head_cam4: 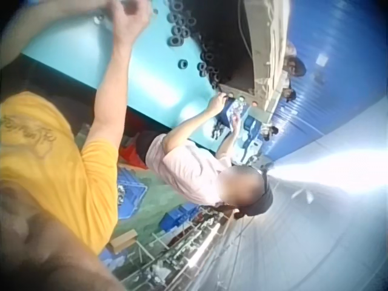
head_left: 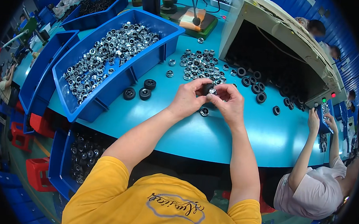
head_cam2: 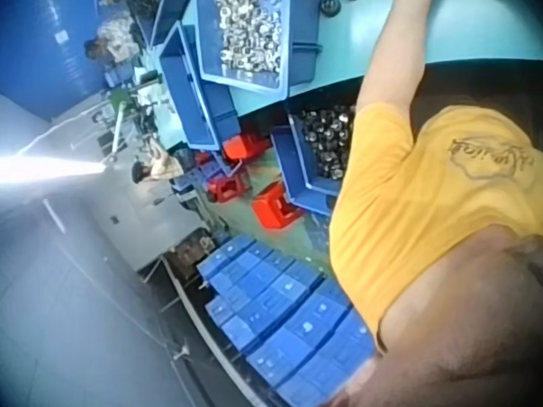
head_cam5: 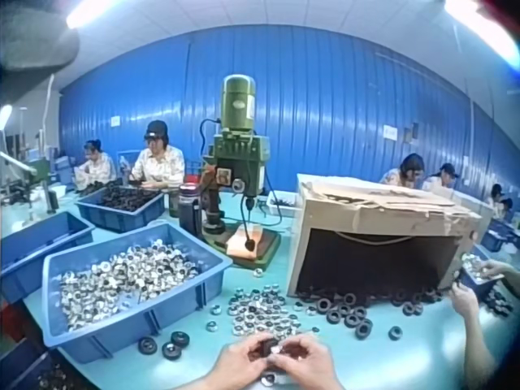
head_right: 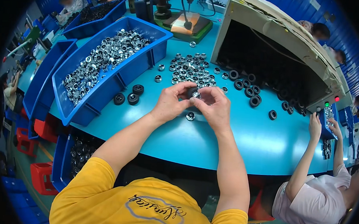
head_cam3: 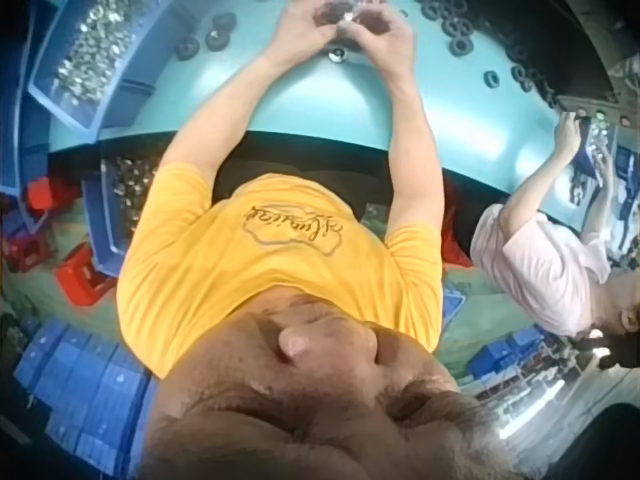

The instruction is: Manually assemble small metal inserts into circular plastic housings at a factory workstation.

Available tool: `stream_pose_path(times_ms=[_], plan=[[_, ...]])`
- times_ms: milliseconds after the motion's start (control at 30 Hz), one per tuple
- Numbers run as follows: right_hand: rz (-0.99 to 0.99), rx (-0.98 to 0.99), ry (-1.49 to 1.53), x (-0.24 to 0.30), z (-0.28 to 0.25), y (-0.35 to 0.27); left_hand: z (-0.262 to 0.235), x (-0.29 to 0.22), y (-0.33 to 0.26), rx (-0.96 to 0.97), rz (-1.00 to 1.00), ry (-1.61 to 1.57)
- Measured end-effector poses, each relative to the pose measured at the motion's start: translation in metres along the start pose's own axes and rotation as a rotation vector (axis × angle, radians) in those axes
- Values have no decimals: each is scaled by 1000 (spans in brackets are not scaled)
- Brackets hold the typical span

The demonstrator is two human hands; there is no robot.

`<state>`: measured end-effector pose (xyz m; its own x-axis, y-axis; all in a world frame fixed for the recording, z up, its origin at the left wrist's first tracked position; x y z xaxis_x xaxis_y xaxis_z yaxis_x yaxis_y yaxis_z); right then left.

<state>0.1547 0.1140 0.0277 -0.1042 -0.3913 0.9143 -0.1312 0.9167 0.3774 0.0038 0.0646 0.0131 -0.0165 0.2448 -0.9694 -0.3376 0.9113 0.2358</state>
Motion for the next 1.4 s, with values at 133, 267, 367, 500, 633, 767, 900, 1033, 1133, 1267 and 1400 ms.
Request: stream_pose_path(times_ms=[133,267,367,500,633,767,900,1033,1133,1267,1400], plan=[[7,-108,-25,0,0,-4,4,-1,-1,63,-82,-132],[-13,-163,11,6,-1,-5,5,-3,0,178,-192,-361],[-26,-182,-47,12,-4,-6,4,-7,-1,220,-310,-531],[8,-157,-70,13,2,-11,6,2,-4,141,-302,-400],[-31,-79,-107,22,12,-13,1,16,1,66,-293,-351],[111,25,160,2,16,-12,-3,24,6,48,-296,-321],[252,-56,170,-3,8,-6,2,14,4,72,-203,-267],[318,45,176,-12,12,-6,7,6,-1,72,-190,-267],[325,57,188,-14,12,-6,8,2,-3,107,-223,-308],[384,76,277,-16,15,-9,7,9,-2,89,-197,-295],[449,89,412,-10,19,-14,1,8,2,68,-117,-254]])
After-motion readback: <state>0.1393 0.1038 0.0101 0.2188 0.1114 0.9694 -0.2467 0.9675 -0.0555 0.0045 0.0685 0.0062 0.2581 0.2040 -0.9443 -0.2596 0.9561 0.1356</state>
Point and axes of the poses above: each hand's wrist, its own y-axis towards the middle knuckle, its own z-axis out of the palm, x = y × z, the point moved 7 cm from there along y, towards the middle knuckle, and after that the axes turned 14 degrees about -x, right-handed, at the moved point
